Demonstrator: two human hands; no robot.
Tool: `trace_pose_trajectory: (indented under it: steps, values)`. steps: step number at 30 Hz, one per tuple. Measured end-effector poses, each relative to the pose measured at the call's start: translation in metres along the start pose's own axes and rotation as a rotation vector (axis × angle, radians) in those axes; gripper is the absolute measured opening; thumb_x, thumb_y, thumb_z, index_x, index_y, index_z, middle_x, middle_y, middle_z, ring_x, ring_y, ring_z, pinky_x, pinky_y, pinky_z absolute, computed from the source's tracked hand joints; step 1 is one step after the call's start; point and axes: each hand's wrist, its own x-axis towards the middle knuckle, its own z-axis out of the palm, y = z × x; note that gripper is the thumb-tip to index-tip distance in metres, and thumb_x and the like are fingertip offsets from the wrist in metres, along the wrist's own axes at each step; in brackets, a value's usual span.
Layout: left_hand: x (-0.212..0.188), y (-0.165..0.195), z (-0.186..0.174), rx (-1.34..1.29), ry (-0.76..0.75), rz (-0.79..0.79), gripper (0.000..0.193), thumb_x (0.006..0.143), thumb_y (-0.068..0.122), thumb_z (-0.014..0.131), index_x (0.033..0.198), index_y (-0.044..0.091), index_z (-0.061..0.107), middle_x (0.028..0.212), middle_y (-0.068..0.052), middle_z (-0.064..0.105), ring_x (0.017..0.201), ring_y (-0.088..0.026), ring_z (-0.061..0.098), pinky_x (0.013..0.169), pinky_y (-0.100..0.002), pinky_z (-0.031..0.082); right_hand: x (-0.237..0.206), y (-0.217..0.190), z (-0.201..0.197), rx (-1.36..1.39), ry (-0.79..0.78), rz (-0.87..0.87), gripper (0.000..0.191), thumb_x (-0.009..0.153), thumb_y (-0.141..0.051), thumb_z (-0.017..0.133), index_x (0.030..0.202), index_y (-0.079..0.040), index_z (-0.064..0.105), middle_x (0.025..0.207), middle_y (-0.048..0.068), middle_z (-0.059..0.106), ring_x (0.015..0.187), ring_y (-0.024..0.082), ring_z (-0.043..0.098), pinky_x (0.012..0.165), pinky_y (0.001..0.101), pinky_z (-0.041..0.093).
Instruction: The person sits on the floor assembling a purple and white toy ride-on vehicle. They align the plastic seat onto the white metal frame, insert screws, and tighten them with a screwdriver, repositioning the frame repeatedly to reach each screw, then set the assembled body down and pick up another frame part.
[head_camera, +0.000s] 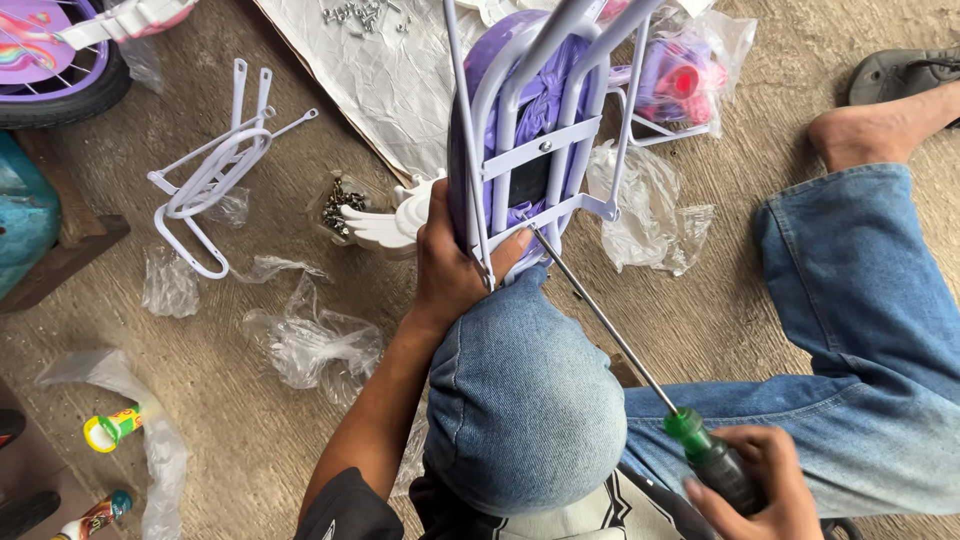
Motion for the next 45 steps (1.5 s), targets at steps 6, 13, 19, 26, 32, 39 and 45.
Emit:
trace_pose_trajectory:
  steps: [6, 13, 19, 26, 32, 39, 45]
  values:
    - [-0.001, 0.002, 0.002, -0.005, -0.005, -0.076, 0.063, 0.089, 0.026, 0.083, 0.131, -0.001, 0.044, 0.105, -0.016, 0.073, 0.095, -0.023, 0.078, 0.081, -0.036, 0.065, -0.005, -0.022, 0.023, -0.594, 0.379, -0.008, 0.050, 0.080, -0.014, 0.080, 0.126, -0.002, 0.065, 0.101, 0.015, 0.076, 0.093, 0.021, 0.076, 0.085, 0.0302, 0.058]
    - [-0.001, 0.006, 0.000, 0.073, -0.014, 0.048, 0.061, 0.090, 0.023, 0.084, 0.131, 0.001, 0.044, 0.107, -0.019, 0.072, 0.097, -0.029, 0.078, 0.084, -0.040, 0.064, -0.007, -0.026, 0.006, -0.434, 0.325, -0.035, 0.047, 0.084, -0.014, 0.076, 0.128, -0.003, 0.063, 0.102, 0.014, 0.076, 0.090, 0.018, 0.078, 0.080, 0.0277, 0.061]
    - [0.003, 0.007, -0.002, 0.088, -0.057, 0.021, 0.065, 0.089, 0.023, 0.084, 0.133, 0.000, 0.042, 0.101, -0.020, 0.073, 0.093, -0.032, 0.080, 0.080, -0.041, 0.065, -0.009, -0.041, -0.002, -0.530, 0.340, 0.113, 0.048, 0.081, -0.012, 0.077, 0.127, -0.003, 0.067, 0.093, 0.015, 0.078, 0.087, 0.020, 0.078, 0.079, 0.0314, 0.061]
    - [0.001, 0.006, 0.000, 0.084, -0.028, -0.003, 0.063, 0.089, 0.023, 0.085, 0.131, -0.001, 0.044, 0.105, -0.021, 0.074, 0.097, -0.030, 0.079, 0.083, -0.040, 0.065, 0.000, -0.033, 0.007, 0.128, 0.277, 0.165, 0.046, 0.092, -0.007, 0.061, 0.137, 0.001, 0.057, 0.121, 0.021, 0.071, 0.104, 0.029, 0.076, 0.096, 0.0414, 0.058]
    - [0.003, 0.001, 0.010, -0.080, -0.031, 0.030, 0.061, 0.093, 0.023, 0.081, 0.133, -0.001, 0.042, 0.111, -0.019, 0.069, 0.101, -0.023, 0.076, 0.084, -0.035, 0.066, 0.085, -0.037, 0.061, 0.312, 0.072, -0.028, 0.036, 0.090, -0.005, 0.073, 0.120, -0.003, 0.052, 0.103, 0.008, 0.058, 0.107, 0.023, 0.073, 0.096, 0.0402, 0.059]
    - [-0.003, 0.006, 0.018, -0.062, -0.001, 0.072, 0.064, 0.091, 0.021, 0.083, 0.136, -0.001, 0.042, 0.112, -0.016, 0.068, 0.101, -0.024, 0.074, 0.084, -0.036, 0.063, 0.191, -0.082, 0.116, -0.183, 0.298, -0.343, 0.025, 0.090, -0.009, 0.083, 0.109, -0.001, 0.070, 0.097, 0.004, 0.073, 0.087, 0.012, 0.068, 0.081, 0.0277, 0.056]
    - [-0.005, 0.008, 0.019, -0.112, 0.016, -0.001, 0.061, 0.092, 0.020, 0.083, 0.134, -0.001, 0.044, 0.112, -0.015, 0.068, 0.101, -0.024, 0.073, 0.087, -0.037, 0.061, 0.207, -0.117, 0.126, -0.359, 0.284, -0.596, 0.025, 0.089, -0.005, 0.084, 0.107, -0.001, 0.068, 0.102, 0.011, 0.071, 0.088, 0.021, 0.070, 0.080, 0.0317, 0.055]
